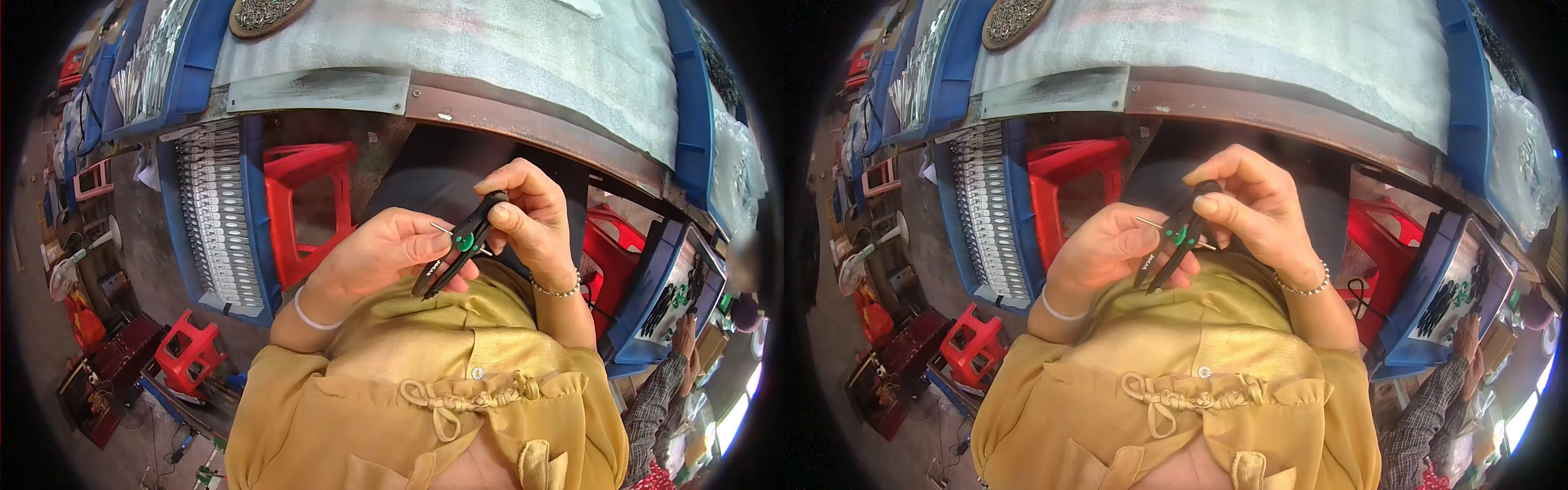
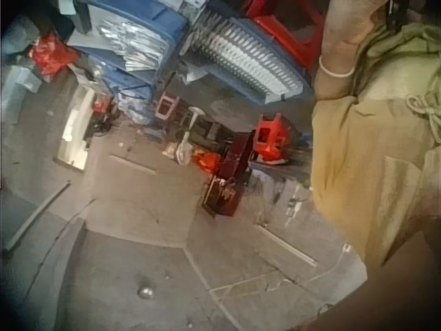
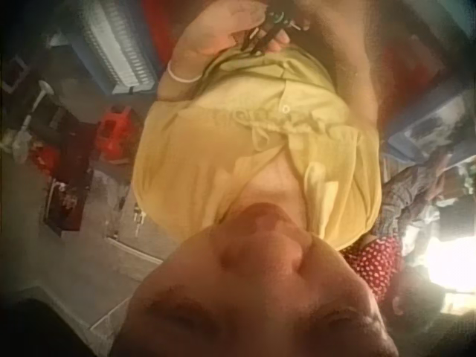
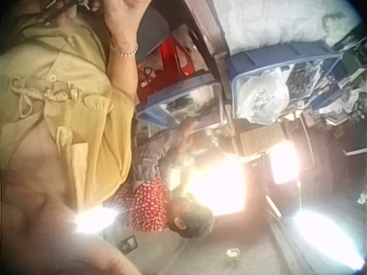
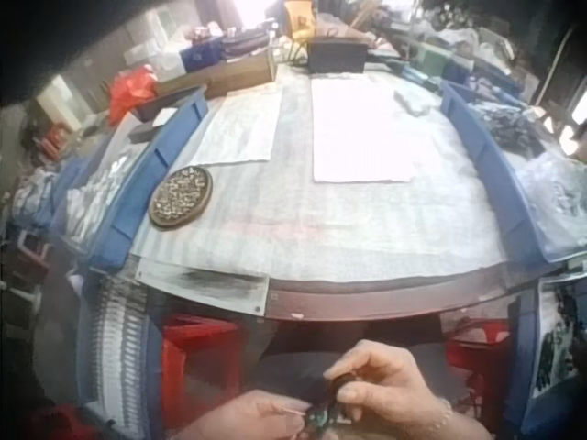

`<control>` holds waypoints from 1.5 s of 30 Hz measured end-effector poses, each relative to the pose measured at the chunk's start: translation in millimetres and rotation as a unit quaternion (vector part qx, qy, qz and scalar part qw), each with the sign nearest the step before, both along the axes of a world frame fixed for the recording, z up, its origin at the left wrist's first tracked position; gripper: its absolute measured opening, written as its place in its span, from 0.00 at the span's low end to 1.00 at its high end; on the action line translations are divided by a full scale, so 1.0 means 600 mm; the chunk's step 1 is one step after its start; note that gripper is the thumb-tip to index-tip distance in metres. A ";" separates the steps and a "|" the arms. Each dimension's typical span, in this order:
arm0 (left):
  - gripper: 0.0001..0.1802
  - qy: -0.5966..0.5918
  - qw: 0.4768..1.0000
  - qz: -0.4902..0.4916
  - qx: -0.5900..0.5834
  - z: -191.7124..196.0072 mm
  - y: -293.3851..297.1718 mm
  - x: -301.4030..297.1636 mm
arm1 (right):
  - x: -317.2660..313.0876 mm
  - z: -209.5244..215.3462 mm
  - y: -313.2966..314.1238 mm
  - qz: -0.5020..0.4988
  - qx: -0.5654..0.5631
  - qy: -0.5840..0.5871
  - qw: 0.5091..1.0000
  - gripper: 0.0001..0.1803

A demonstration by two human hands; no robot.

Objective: Assembling small green and black plastic components by hand at a factory workbench.

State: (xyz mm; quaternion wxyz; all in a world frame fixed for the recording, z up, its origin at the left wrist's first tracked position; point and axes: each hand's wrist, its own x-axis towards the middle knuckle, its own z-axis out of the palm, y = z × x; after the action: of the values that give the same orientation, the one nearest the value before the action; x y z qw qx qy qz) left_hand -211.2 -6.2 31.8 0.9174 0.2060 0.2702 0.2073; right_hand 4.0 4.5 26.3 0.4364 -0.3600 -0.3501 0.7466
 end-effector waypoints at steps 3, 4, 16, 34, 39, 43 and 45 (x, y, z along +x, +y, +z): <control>0.25 -0.087 0.993 -0.018 -0.080 -0.021 -0.003 0.004 | -0.004 0.006 0.002 0.004 -0.011 -0.038 0.999 0.09; 0.25 -0.087 0.993 -0.022 -0.082 -0.026 -0.006 0.006 | -0.006 0.007 0.001 0.004 -0.007 -0.052 0.999 0.08; 0.27 -0.122 0.988 0.023 -0.093 -0.044 -0.015 0.016 | -0.008 0.002 0.000 -0.024 0.003 -0.055 0.998 0.08; 0.24 -0.015 0.999 0.037 -0.027 -0.015 -0.014 0.028 | -0.011 -0.002 0.008 -0.026 0.004 -0.108 0.994 0.07; 0.21 0.073 0.997 -0.001 -0.015 0.001 -0.007 0.017 | 0.002 -0.004 0.016 0.040 -0.031 -0.068 0.996 0.10; 0.23 -0.204 0.963 -0.028 -0.172 -0.041 -0.017 0.008 | 0.018 0.008 0.024 0.115 -0.025 -0.004 0.993 0.09; 0.25 -0.110 0.986 -0.007 -0.125 -0.026 -0.027 0.019 | 0.023 0.013 0.027 0.101 -0.068 -0.066 0.990 0.11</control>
State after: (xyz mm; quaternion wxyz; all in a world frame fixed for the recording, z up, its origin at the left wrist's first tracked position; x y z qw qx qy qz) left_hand -199.6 -22.6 16.5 0.9615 0.0679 0.1898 0.1868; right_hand 17.5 20.9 33.8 0.3090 -0.4002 -0.3614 0.7834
